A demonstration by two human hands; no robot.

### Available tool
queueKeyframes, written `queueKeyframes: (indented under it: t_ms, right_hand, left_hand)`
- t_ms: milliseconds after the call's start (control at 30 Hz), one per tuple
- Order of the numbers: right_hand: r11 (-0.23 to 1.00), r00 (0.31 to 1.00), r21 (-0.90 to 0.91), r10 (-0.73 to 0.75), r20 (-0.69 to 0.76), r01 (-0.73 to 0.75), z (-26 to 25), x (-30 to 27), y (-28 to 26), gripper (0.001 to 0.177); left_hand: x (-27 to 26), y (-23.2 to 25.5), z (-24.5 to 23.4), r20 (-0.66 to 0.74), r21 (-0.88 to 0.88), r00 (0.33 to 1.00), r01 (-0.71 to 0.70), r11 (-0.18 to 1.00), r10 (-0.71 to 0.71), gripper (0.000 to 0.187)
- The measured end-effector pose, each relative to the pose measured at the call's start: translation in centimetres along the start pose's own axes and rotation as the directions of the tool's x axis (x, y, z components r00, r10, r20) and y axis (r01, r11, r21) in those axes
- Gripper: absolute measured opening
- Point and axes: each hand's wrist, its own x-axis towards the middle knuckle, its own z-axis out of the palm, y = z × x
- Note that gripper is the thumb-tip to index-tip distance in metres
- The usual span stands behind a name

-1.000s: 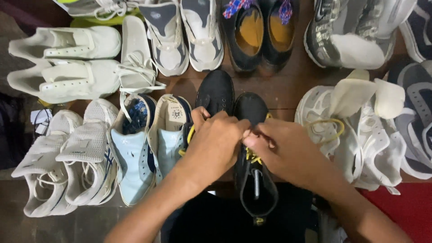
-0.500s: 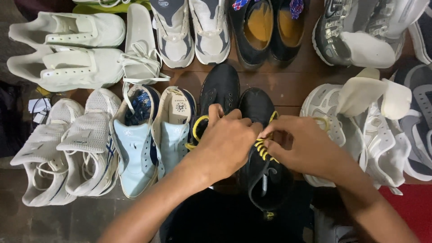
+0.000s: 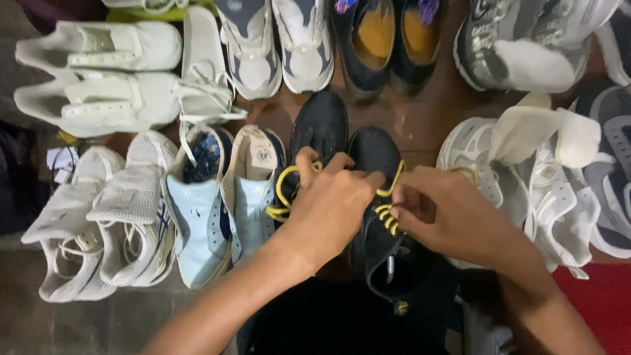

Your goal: The person is threading yellow laces through the eyelets of a black leather boot.

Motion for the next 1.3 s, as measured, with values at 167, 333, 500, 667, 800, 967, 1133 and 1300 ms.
queueKeyframes:
  t_ms: [167, 333, 500, 667, 800, 967, 1133, 1300]
  right_hand:
    - [0.992, 0.993, -0.106, 0.078, 0.088, -0.068, -0.3, 0.5, -0.3, 0.005]
    - [0.991, 0.984, -0.101, 0.103, 0.144, -0.089, -1.0, 0.8, -0.9, 0.009]
    - [0.998, 0.987, -0.049, -0.028, 0.155, 0.036, -1.3, 0.6, -0.1, 0.037]
    - [0.992, 0.976, -0.119, 0.059, 0.208, -0.034, -1.1, 1.4, -0.7, 0.022]
    - [0.999, 0.992, 0.040, -0.035, 0.120, 0.031, -0.6, 1.6, 0.0, 0.016]
    - [0.996, 0.998, 0.086, -0.009, 0.056, 0.004, 0.0, 1.3, 0.3, 0.016]
    - [0.987, 0.999, 0.162, -0.009, 0.036, 0.004, 0.3, 1.3, 0.1, 0.018]
    - [0.978, 1.000, 0.210, -0.022, 0.004, 0.021, 0.7, 1.2, -0.7, 0.020]
  left_hand:
    - [0.4, 0.7, -2.6, 0.274, -0.052, 0.957, 0.111, 0.992, -0.092, 0.075]
    - [0.2, 0.6, -1.9, 0.213, -0.226, 0.969, 0.171, 0.959, -0.122, 0.046]
    - [-0.4, -0.1, -1.3, 0.141, -0.398, 0.975, 0.213, 0.892, -0.170, 0.038]
    - [-0.9, -0.6, 0.5, -0.067, -0.432, 0.977, 0.155, 0.888, -0.203, 0.022]
    - [-1.1, -0.7, 1.5, -0.151, -0.385, 0.965, 0.145, 0.912, -0.217, 0.015]
    - [-1.3, -0.6, -0.9, -0.077, -0.485, 0.973, 0.155, 0.861, -0.218, 0.017]
    - [-1.5, -1.0, -0.2, -0.049, -0.422, 0.970, 0.194, 0.886, -0.236, 0.012]
    - [-1.9, -0.1, -2.0, 0.033, -0.487, 0.970, 0.226, 0.844, -0.241, 0.015]
